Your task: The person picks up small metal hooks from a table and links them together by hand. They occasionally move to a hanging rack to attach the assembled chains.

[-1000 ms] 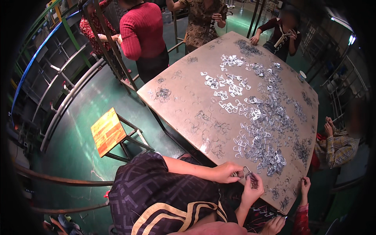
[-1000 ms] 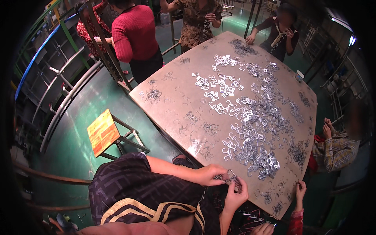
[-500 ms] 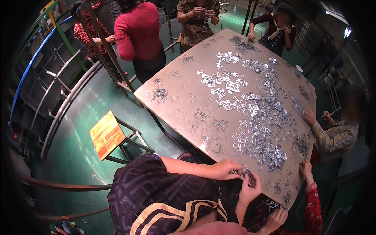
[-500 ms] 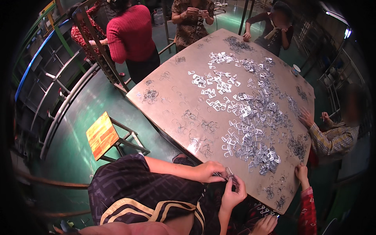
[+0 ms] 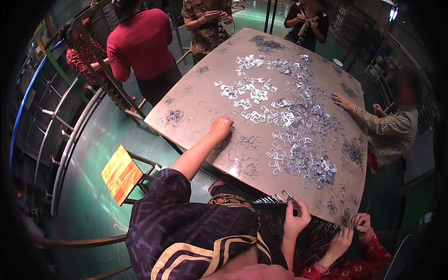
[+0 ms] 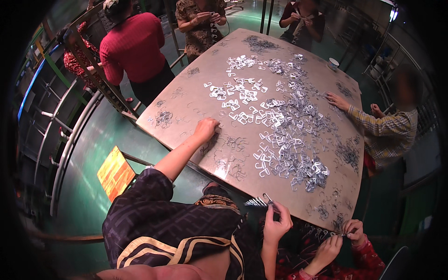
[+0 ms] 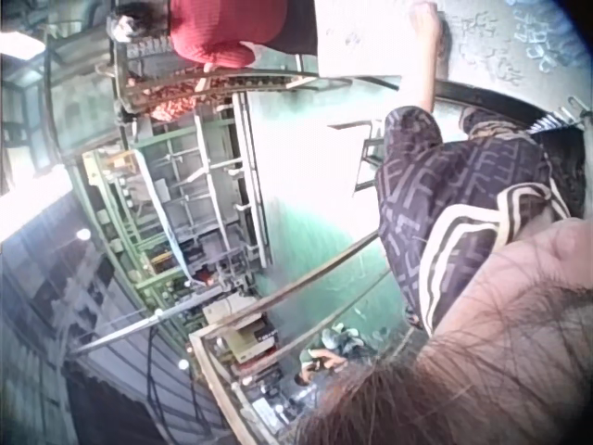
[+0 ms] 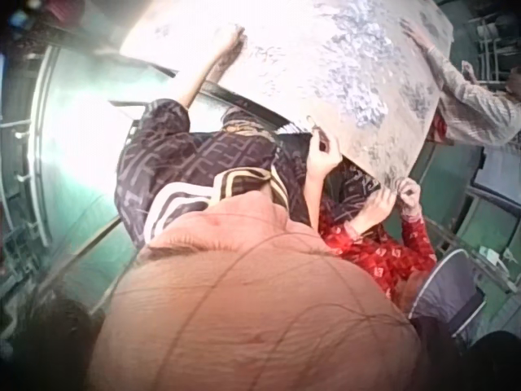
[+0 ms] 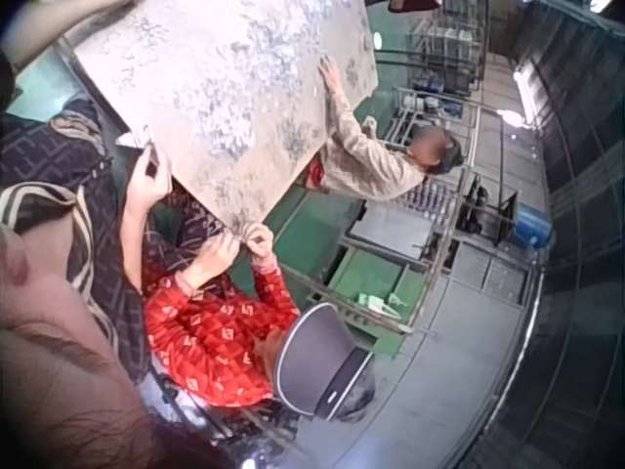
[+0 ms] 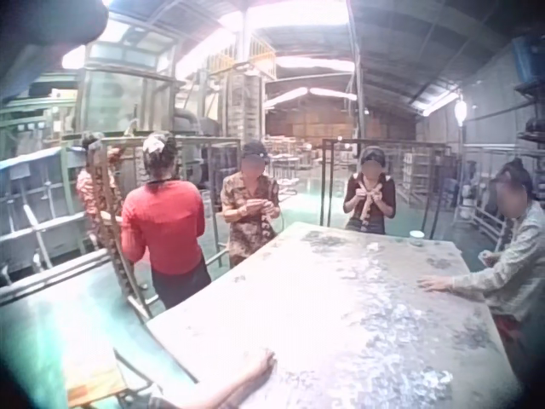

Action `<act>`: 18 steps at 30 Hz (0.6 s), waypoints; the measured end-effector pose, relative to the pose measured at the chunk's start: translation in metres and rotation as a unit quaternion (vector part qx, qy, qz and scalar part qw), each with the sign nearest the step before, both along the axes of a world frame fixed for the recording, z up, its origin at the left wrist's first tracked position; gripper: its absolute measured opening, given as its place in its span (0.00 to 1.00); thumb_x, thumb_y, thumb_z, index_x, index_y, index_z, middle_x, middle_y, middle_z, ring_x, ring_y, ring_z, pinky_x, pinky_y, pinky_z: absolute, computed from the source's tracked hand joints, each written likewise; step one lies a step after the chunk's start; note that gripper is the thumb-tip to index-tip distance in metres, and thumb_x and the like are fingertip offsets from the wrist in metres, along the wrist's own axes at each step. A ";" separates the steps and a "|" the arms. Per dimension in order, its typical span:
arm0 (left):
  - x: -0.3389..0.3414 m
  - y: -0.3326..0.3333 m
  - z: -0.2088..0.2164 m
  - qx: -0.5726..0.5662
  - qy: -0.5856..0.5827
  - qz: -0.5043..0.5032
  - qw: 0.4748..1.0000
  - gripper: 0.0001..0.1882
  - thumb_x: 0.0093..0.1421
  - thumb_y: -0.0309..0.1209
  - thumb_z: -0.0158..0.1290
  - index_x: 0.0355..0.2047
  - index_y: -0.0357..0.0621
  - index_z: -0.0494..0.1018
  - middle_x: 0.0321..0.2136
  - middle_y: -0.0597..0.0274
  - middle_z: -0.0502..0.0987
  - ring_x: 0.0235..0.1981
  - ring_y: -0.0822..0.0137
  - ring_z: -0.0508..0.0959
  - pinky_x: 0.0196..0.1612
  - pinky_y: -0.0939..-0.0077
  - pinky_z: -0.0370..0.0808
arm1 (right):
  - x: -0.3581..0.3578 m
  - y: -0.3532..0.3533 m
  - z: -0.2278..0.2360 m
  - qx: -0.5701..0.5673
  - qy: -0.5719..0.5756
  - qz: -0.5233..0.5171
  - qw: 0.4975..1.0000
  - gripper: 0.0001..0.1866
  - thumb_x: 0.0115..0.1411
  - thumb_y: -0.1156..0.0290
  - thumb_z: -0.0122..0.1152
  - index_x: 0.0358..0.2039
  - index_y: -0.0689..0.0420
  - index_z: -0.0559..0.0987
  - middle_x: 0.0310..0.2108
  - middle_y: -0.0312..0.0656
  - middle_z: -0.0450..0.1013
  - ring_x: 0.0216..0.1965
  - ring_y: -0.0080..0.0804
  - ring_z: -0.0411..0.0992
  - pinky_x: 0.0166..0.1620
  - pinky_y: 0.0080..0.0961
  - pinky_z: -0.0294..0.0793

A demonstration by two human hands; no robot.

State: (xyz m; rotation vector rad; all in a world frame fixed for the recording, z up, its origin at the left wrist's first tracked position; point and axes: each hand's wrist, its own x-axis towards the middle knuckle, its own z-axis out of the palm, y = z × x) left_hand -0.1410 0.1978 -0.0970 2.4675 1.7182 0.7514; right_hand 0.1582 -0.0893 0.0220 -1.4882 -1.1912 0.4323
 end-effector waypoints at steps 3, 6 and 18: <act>-0.018 0.034 -0.032 0.039 0.106 -0.070 0.991 0.07 0.50 0.28 0.50 0.21 0.41 0.78 0.25 0.53 0.79 0.33 0.55 0.78 0.36 0.62 0.76 | -0.002 0.001 0.006 -0.002 -0.015 0.010 1.000 0.09 0.50 0.87 0.61 0.33 0.66 0.79 0.29 0.44 0.77 0.29 0.28 0.76 0.35 0.22 0.76; -0.011 0.046 -0.028 0.021 0.187 -0.125 0.974 0.09 0.49 0.28 0.49 0.16 0.40 0.76 0.23 0.51 0.78 0.33 0.55 0.79 0.35 0.62 0.76 | -0.003 0.000 0.007 -0.006 -0.024 0.001 1.000 0.08 0.50 0.86 0.62 0.33 0.66 0.79 0.29 0.44 0.77 0.28 0.28 0.76 0.35 0.22 0.76; 0.034 0.032 0.030 -0.048 0.093 -0.196 0.975 0.06 0.51 0.28 0.51 0.25 0.39 0.76 0.29 0.52 0.78 0.35 0.55 0.78 0.39 0.62 0.74 | -0.008 0.001 -0.002 -0.005 0.009 -0.016 1.000 0.21 0.51 0.84 0.62 0.48 0.62 0.73 0.28 0.44 0.77 0.30 0.27 0.77 0.37 0.21 0.76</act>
